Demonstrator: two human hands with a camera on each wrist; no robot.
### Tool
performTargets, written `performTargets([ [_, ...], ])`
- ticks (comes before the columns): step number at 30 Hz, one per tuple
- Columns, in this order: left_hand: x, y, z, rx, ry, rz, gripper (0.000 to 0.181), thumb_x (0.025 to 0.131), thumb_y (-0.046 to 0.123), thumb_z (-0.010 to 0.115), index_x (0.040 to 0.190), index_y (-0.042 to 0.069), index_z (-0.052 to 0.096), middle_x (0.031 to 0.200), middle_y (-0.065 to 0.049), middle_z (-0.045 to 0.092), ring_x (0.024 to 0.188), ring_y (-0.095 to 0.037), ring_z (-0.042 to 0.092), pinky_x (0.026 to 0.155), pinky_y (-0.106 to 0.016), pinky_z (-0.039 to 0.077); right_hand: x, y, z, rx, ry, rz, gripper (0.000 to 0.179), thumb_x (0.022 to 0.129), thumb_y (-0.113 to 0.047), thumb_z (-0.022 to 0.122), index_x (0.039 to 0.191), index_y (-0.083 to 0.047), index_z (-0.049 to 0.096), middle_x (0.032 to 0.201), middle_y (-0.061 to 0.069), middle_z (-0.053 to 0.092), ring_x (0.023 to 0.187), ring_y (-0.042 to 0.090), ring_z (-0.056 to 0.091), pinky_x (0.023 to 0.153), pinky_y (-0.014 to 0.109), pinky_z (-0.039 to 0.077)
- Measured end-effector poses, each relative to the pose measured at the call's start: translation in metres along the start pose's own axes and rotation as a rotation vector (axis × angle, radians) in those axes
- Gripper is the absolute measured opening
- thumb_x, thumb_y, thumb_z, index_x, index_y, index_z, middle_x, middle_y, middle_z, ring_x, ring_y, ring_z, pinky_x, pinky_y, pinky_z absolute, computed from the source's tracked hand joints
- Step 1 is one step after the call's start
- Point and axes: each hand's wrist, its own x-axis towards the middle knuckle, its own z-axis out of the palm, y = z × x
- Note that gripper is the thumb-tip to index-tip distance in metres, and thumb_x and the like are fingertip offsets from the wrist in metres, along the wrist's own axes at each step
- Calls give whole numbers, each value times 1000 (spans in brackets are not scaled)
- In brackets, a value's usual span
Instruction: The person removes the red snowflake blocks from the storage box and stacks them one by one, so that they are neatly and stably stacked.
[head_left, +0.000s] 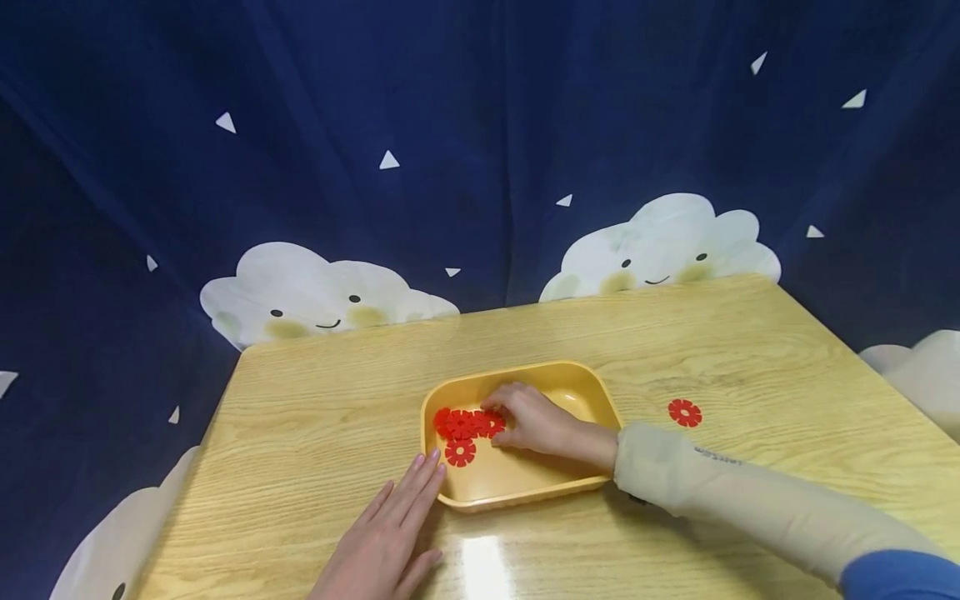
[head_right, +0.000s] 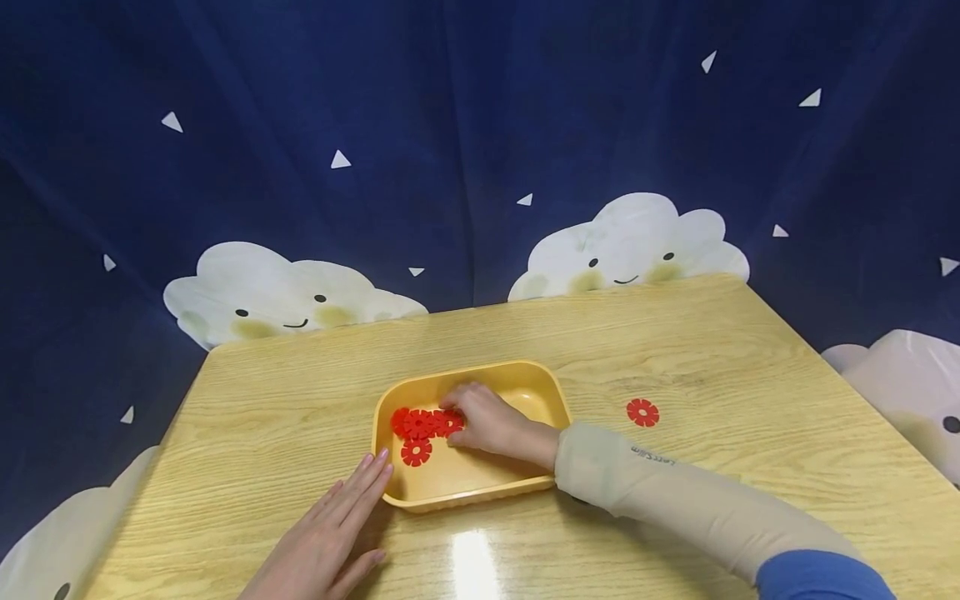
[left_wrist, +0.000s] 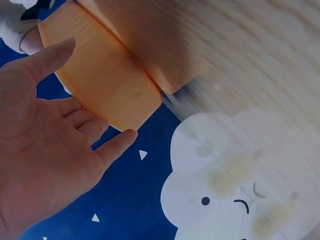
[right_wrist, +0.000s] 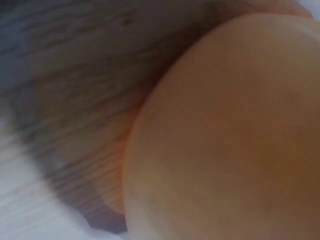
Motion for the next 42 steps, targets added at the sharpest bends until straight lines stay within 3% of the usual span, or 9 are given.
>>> performTargets([
  [10,1,1,0,26,25,11,90,85,43,72,154,4,29,161,-9,24,146,-22,25,106,-45,41,1,0,5,-29,19,-14,37,75,-11,83,107,1,70,100,9,68,94,23,57,83,36,51],
  [22,-1,0,2,36,31,17,92,83,42,73,154,4,27,162,-8,22,146,-22,25,106,-44,42,-1,-1,-1,-13,25,-32,42,73,-10,84,110,2,70,98,9,68,89,21,60,78,29,52],
  [36,0,1,-1,-3,5,-2,90,86,42,71,155,5,27,162,-8,21,147,-21,21,108,-46,39,-24,2,-43,64,103,-34,39,76,-7,81,111,4,68,102,10,69,86,22,67,74,34,57],
  [42,0,2,-1,0,17,-3,90,86,42,71,155,5,28,163,-5,18,147,-21,22,108,-46,39,-43,7,-64,78,132,22,41,76,-7,82,113,1,68,103,6,68,88,21,65,74,37,57],
])
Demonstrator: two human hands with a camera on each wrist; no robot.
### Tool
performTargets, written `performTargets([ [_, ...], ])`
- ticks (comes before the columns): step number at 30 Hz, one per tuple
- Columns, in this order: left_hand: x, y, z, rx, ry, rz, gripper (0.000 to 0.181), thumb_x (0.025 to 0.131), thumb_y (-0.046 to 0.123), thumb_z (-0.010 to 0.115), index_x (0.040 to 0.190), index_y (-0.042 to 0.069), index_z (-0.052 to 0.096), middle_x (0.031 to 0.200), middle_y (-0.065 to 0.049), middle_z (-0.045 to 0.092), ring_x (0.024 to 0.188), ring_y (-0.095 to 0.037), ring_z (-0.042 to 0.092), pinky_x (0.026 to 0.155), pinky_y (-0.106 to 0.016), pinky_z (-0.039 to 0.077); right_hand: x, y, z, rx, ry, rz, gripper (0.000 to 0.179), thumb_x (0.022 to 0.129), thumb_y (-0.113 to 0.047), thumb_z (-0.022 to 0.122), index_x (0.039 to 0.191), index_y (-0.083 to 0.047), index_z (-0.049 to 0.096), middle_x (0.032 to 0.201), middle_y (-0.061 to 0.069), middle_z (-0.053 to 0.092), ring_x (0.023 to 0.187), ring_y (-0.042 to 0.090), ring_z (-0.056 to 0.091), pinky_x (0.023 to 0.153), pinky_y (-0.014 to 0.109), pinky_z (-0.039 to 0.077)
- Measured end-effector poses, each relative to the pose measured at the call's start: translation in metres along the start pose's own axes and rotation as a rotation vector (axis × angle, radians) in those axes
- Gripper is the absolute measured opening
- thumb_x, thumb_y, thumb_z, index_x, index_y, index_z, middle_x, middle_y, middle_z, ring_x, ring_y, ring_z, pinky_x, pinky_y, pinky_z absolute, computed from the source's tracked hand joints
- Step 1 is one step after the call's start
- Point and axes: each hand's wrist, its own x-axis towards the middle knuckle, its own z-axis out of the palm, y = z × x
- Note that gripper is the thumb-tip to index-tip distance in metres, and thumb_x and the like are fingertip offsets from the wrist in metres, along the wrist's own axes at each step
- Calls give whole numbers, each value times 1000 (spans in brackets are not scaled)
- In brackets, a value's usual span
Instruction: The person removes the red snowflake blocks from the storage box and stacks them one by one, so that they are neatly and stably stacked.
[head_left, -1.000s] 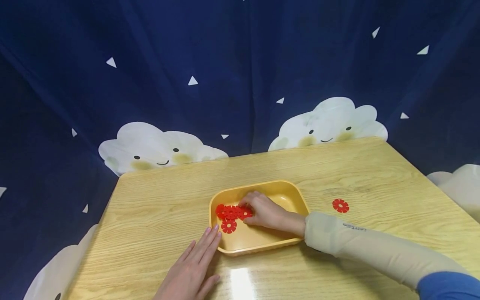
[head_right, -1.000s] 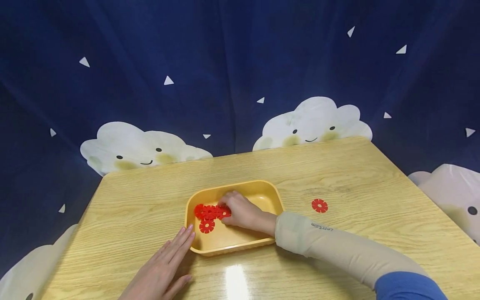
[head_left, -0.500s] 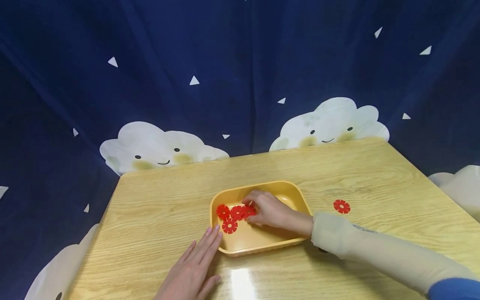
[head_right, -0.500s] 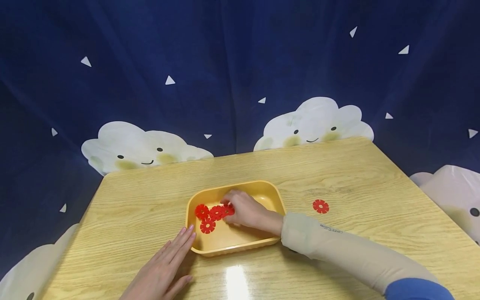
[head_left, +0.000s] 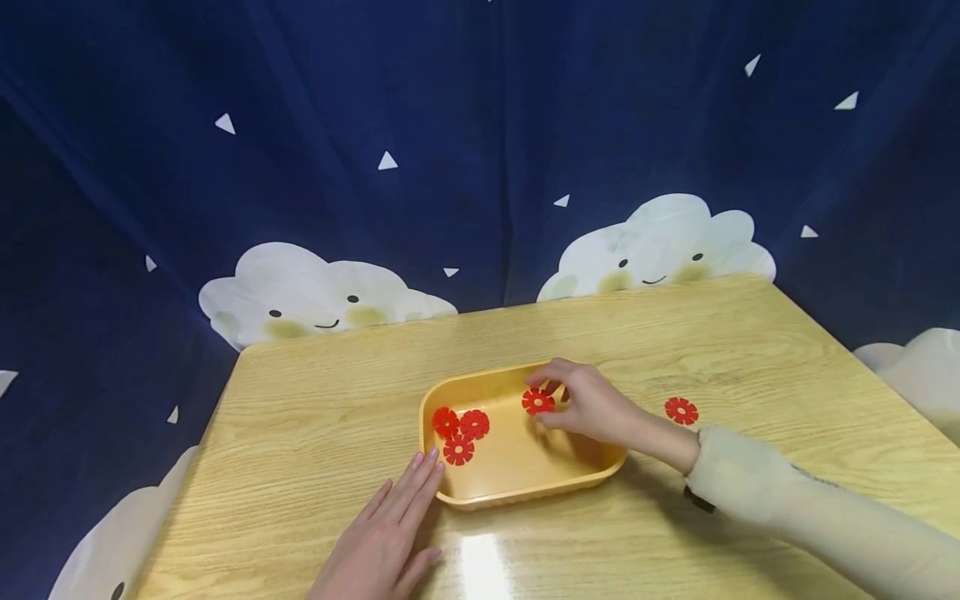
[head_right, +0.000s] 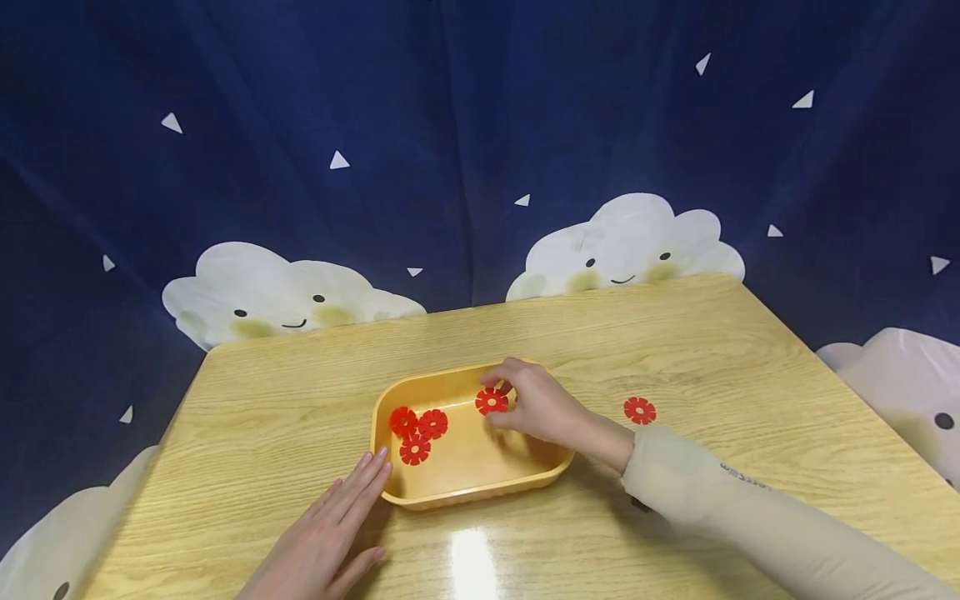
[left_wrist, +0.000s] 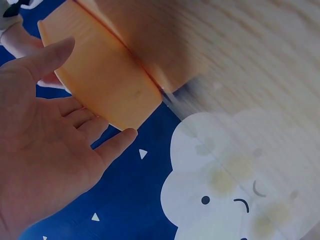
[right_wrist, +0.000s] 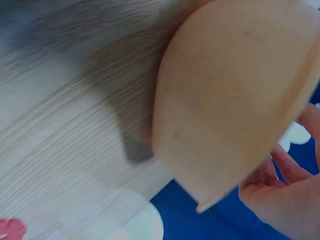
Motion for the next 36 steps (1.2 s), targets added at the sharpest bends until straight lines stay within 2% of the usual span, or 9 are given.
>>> performTargets([
  [4,0,0,-1,-14,-13,-7,89,86,41,71,155,5,27,163,-6,19,147,-21,21,108,-46,39,-10,4,-15,-3,32,26,40,76,-4,81,113,0,68,102,4,68,87,20,64,73,36,57],
  [9,1,0,-3,-22,-35,-12,89,87,41,71,155,5,27,163,-5,18,148,-20,19,109,-46,38,-25,12,-35,-18,111,13,39,74,0,82,111,-1,69,101,5,69,83,19,65,67,33,56],
  [14,2,0,-3,-5,-29,-8,90,86,41,72,156,6,25,163,-5,17,148,-20,19,110,-45,37,-40,22,-59,-80,197,52,41,72,-1,84,111,-2,70,101,6,70,82,20,67,66,32,57],
  [18,2,0,-4,12,-13,-6,91,85,41,73,155,6,27,163,-6,19,147,-20,21,110,-44,37,-56,35,-73,-124,235,92,41,73,-2,83,111,-1,69,102,8,70,83,23,67,66,31,57],
  [28,2,0,-4,4,-4,-6,90,85,40,74,154,5,28,164,-4,15,147,-21,22,108,-44,39,-100,79,-72,-155,244,158,39,69,4,84,105,5,70,96,14,69,79,30,67,59,27,57],
  [36,0,-1,-1,-6,10,6,89,85,40,73,154,4,29,163,-7,19,146,-22,23,107,-46,40,-115,102,-66,-161,222,208,42,67,1,87,105,8,69,92,15,70,76,26,65,57,26,55],
])
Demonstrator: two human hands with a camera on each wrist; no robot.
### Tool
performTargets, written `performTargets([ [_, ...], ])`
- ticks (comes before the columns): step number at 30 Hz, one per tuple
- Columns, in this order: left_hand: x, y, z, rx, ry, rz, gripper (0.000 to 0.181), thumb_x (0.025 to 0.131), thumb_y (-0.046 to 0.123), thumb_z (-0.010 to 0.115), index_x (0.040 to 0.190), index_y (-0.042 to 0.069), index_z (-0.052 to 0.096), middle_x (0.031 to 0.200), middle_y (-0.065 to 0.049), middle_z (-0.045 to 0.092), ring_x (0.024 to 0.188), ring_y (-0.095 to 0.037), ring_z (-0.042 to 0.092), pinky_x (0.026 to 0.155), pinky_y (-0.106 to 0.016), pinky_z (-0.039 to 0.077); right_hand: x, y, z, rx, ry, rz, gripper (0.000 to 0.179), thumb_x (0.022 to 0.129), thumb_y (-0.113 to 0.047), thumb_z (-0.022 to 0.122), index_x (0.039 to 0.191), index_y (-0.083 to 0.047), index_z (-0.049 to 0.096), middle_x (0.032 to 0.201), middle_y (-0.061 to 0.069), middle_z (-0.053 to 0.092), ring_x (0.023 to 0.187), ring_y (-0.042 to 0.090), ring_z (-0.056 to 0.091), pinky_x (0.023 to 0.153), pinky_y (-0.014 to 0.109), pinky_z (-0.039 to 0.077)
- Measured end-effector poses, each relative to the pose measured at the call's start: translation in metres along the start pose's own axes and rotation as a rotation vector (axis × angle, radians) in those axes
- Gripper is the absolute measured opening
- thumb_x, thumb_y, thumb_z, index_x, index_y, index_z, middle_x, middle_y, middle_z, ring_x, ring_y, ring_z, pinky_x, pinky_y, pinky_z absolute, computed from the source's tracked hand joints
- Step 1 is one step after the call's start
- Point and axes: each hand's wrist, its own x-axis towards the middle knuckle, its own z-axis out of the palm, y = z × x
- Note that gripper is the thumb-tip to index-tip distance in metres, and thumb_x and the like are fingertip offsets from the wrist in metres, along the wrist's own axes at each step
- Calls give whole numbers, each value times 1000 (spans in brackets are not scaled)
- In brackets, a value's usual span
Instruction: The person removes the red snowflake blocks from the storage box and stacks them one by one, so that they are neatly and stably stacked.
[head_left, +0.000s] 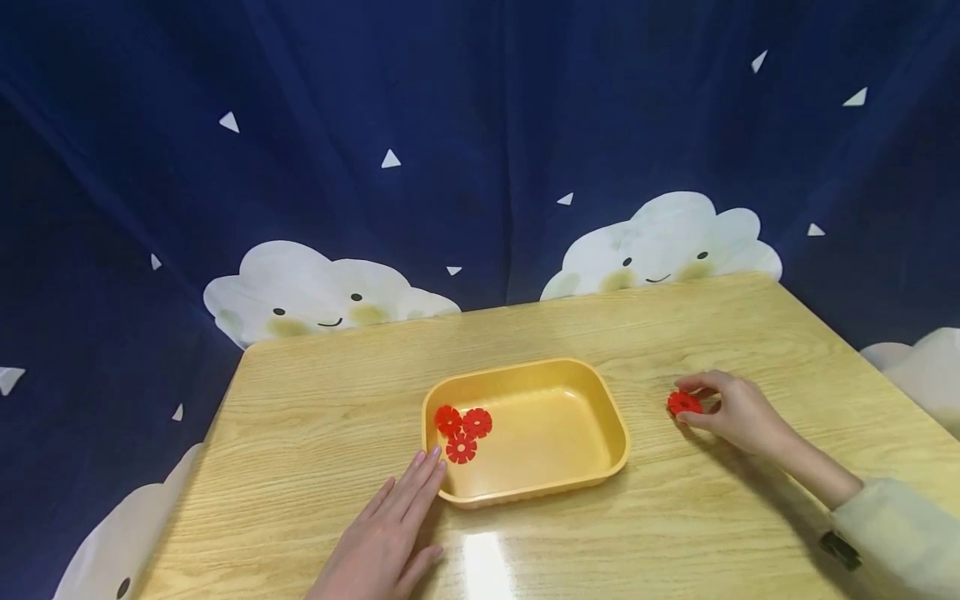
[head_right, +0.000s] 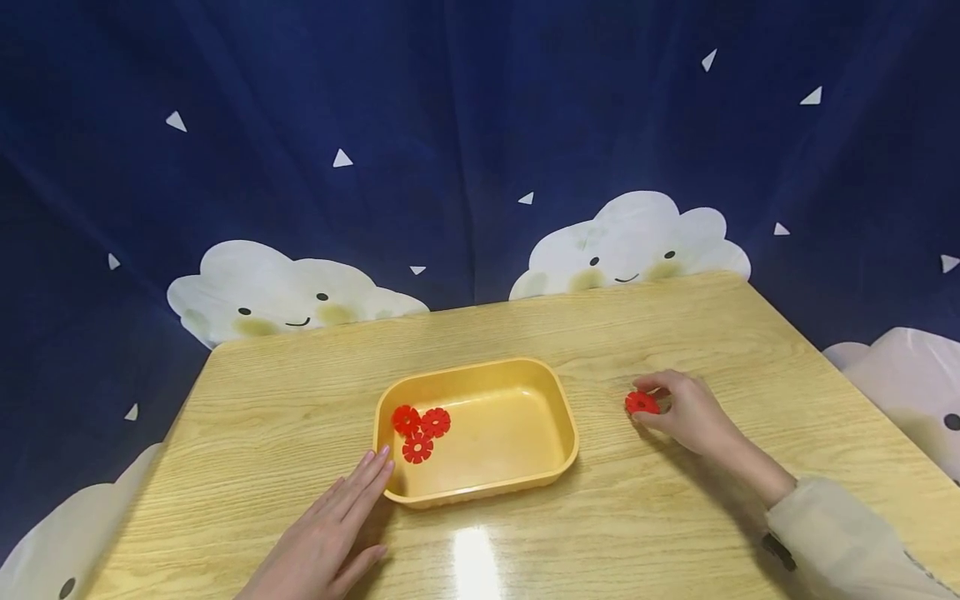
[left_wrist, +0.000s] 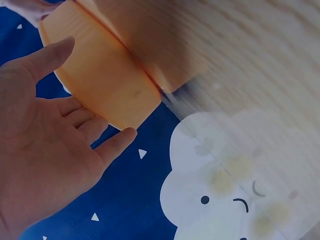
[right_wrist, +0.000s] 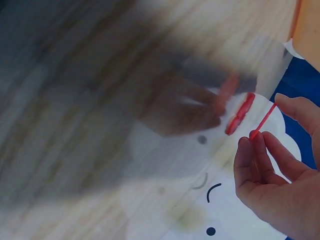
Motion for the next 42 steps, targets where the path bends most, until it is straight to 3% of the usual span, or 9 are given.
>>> performTargets([
  [13,1,0,0,3,-7,3,90,85,40,73,155,5,27,163,-7,19,146,-22,23,108,-46,39,-6,6,4,-31,-6,20,42,66,0,87,104,7,70,87,9,68,73,15,62,57,24,53],
  [22,1,1,0,16,13,12,91,85,40,73,155,5,27,163,-7,19,146,-22,23,107,-46,40,-8,8,4,-103,4,7,44,64,-6,89,104,2,71,94,11,68,77,16,59,60,27,48],
  [29,1,1,0,2,6,8,90,85,39,73,155,4,27,163,-6,16,147,-22,22,108,-46,39,-4,5,0,-93,28,-41,43,65,-1,87,104,4,71,90,10,68,75,22,62,58,28,53],
  [34,1,1,0,0,-2,1,89,85,39,72,154,4,28,163,-6,16,147,-22,22,108,-46,38,6,-7,-4,-80,35,-65,41,68,-3,87,106,2,71,95,13,69,80,31,65,58,32,56],
  [42,0,1,-1,16,-5,-4,90,85,40,73,154,4,29,163,-6,19,146,-22,24,108,-45,39,36,-53,3,-5,4,-84,38,75,-2,82,111,-1,69,102,12,68,87,31,65,65,36,57],
])
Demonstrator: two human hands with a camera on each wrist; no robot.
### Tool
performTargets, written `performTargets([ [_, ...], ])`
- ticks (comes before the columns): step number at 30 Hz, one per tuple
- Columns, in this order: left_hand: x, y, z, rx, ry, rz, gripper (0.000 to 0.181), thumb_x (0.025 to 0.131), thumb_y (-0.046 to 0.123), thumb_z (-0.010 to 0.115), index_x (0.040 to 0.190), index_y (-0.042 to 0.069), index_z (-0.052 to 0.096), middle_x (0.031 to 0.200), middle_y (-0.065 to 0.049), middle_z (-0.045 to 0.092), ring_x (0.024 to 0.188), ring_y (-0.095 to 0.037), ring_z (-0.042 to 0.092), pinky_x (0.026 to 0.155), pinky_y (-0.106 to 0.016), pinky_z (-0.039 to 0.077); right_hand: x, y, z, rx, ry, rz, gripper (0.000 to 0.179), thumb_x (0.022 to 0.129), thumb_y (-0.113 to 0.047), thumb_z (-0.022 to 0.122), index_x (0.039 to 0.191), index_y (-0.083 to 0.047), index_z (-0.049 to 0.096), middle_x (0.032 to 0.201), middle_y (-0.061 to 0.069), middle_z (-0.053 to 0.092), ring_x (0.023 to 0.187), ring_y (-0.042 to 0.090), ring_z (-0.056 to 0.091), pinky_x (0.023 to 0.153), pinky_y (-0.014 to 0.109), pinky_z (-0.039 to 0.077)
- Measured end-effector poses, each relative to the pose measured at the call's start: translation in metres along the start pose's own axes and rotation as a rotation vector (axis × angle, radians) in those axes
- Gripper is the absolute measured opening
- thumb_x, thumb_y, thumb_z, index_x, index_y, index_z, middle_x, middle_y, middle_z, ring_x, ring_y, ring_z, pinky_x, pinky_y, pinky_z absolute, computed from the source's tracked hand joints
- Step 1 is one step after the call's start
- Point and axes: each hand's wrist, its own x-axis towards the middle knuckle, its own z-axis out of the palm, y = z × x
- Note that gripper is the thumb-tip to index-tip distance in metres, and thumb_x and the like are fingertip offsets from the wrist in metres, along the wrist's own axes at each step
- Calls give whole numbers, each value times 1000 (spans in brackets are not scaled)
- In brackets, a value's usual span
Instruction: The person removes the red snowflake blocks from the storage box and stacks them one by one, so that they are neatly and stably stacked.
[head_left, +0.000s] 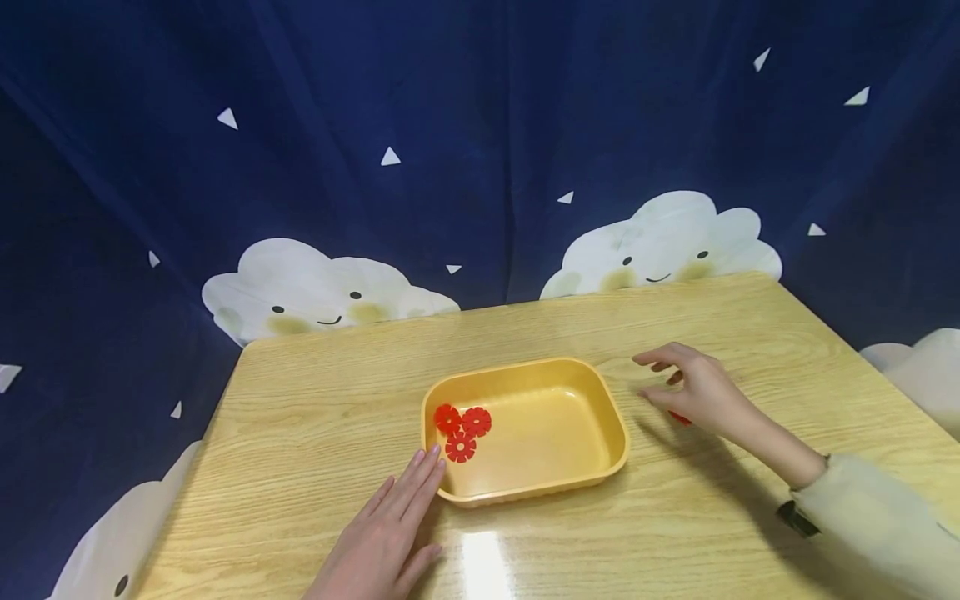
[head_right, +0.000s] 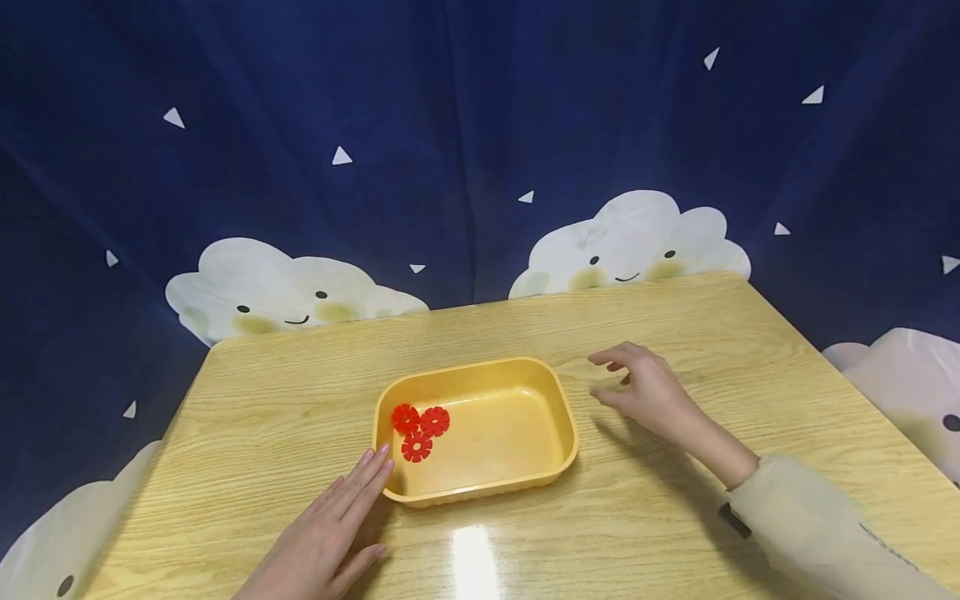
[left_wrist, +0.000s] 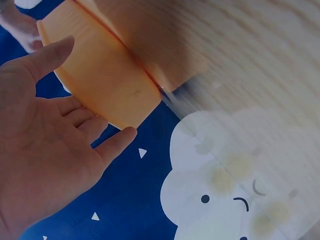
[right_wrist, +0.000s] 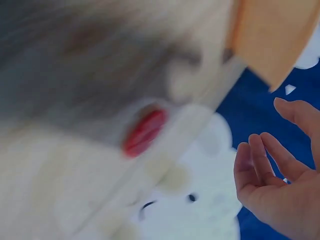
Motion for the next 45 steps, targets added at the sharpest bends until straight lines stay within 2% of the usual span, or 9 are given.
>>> performTargets([
  [4,0,0,0,-4,-8,-3,89,86,40,73,154,4,29,163,-6,18,146,-22,23,108,-45,39,19,-25,12,72,-46,-19,39,76,-1,81,113,0,69,105,11,68,90,29,65,69,39,57],
  [11,0,0,0,-16,-15,-14,90,86,40,72,155,5,26,164,-4,15,147,-21,21,108,-45,39,50,-70,47,173,-142,-85,37,77,-2,81,112,3,69,105,14,68,91,31,63,74,43,56],
  [14,-1,0,0,-20,-16,-15,90,85,40,73,155,5,27,164,-3,14,147,-21,21,108,-45,39,60,-85,63,177,-178,-117,38,77,-5,80,112,3,69,105,14,68,93,31,64,78,43,55],
  [19,-1,0,0,-29,-25,-24,90,86,41,73,155,6,27,164,-1,11,147,-20,20,109,-45,38,69,-101,91,135,-259,-170,38,77,-9,81,112,1,69,104,12,68,93,28,65,79,35,55],
  [25,-1,-1,-1,-37,-38,-30,90,86,41,73,155,7,27,164,1,10,147,-20,19,109,-45,38,76,-112,116,138,-336,-204,38,77,-6,79,111,4,69,105,13,69,91,28,65,81,31,54],
  [32,0,-2,-1,-42,-41,-21,90,86,41,73,155,6,27,164,-2,14,147,-20,20,108,-45,39,79,-116,133,116,-387,-172,41,75,-7,83,112,4,69,107,13,70,92,27,64,84,34,52],
  [38,0,-2,-1,-48,-40,-14,90,86,41,72,155,6,26,164,-2,13,147,-20,20,108,-46,38,76,-111,142,75,-399,-166,43,73,-9,85,112,3,70,103,11,69,95,25,60,89,39,47],
  [45,0,-1,-2,-40,-30,-12,89,86,41,72,155,6,27,163,-4,17,147,-21,21,109,-45,38,72,-111,149,60,-383,-172,43,72,-9,85,110,2,70,102,9,68,96,24,58,88,36,49],
])
